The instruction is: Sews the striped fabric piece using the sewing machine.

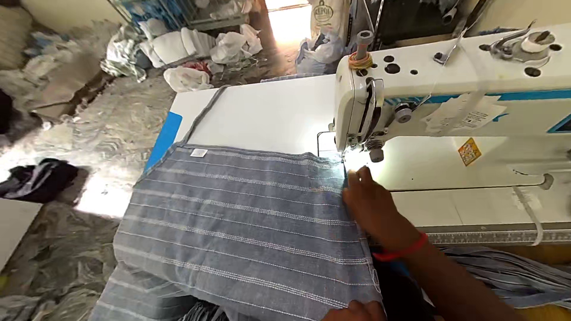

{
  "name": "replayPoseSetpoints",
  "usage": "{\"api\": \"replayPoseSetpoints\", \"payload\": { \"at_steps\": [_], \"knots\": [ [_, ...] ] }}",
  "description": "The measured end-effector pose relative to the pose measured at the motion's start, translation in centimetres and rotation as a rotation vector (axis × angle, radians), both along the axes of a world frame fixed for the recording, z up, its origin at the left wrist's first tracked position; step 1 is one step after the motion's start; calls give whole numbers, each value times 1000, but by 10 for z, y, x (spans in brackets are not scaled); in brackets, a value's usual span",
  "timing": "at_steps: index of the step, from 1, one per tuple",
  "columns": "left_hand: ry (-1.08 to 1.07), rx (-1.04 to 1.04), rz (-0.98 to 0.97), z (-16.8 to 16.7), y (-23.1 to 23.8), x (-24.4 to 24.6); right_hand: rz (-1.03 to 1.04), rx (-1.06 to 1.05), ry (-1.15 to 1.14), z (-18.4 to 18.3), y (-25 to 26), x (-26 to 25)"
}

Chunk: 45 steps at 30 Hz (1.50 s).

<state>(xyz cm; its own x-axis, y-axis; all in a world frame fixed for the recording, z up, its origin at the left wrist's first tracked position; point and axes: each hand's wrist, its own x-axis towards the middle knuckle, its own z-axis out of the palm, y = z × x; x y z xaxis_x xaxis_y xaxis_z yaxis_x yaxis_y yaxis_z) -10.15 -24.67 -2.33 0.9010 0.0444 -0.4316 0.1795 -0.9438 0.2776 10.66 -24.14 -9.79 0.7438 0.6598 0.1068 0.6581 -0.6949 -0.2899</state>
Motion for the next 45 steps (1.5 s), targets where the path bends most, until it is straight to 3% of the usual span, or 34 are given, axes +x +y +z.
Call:
{"api": "replayPoseSetpoints", "payload": {
  "at_steps": [3,8,13,23,28,34,45],
  "knots": [
    [27,14,34,-5,6,4,10,74,-104,-22,15,21],
    [21,-53,84,-15,17,-4,25,-63,196,37,7,-11],
    [87,-87,116,-22,19,-6,48,55,-25,-25,6,18],
    [-9,-89,153,-43,27,1,3,-19,130,5,6,2],
    [-294,-18,181,-68,28,11,51,16,111,6,-1,-4],
    [-476,18,155,-82,33,30,43,20,104,4,2,0],
    [-293,-80,170,-69,51,52,19,-2,108,-3,6,6]
  ]
}}
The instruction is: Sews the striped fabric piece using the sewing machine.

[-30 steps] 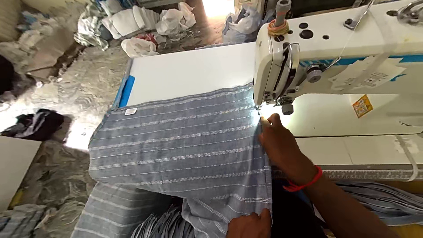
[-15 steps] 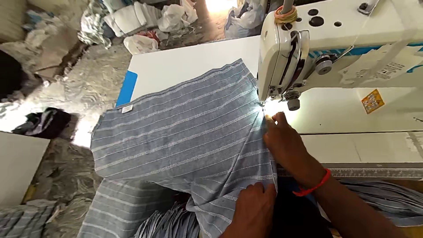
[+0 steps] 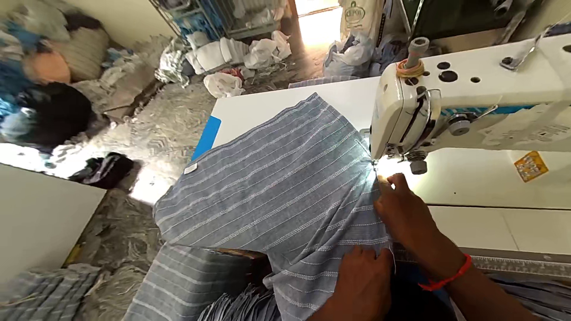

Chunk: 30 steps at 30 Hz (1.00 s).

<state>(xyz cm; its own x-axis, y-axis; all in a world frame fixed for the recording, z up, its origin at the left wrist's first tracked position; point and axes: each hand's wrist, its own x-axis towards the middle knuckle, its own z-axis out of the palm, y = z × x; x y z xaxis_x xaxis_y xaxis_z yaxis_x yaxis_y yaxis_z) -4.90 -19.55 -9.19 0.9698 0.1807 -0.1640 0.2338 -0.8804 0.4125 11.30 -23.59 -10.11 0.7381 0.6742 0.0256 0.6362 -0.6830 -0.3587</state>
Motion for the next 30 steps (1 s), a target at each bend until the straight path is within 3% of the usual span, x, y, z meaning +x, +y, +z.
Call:
{"api": "replayPoseSetpoints", "payload": {
  "at_steps": [6,8,11,15,18,21,24,25,27,30],
  "knots": [
    [295,-125,45,19,8,22,-6,-11,-9,2,-1,-5],
    [303,-138,46,22,10,29,2,-11,-13,3,-2,-5],
    [174,-155,82,16,11,35,15,-8,-28,3,-3,-4],
    [-260,-235,110,-15,14,29,27,22,-30,4,-4,-2],
    [-363,-364,170,-2,16,-2,13,24,7,5,-3,2],
    [-267,-174,497,13,32,-61,-37,180,355,12,-12,13],
    [-27,73,820,-7,101,-93,-275,605,1143,19,-33,1],
    [-4,135,887,-19,131,-93,-363,644,1305,19,-40,-11],
    [23,208,975,-27,191,-74,-430,602,1434,15,-53,-39],
    [35,296,886,-23,287,-23,-335,575,1455,14,-78,-76]
  ]
}}
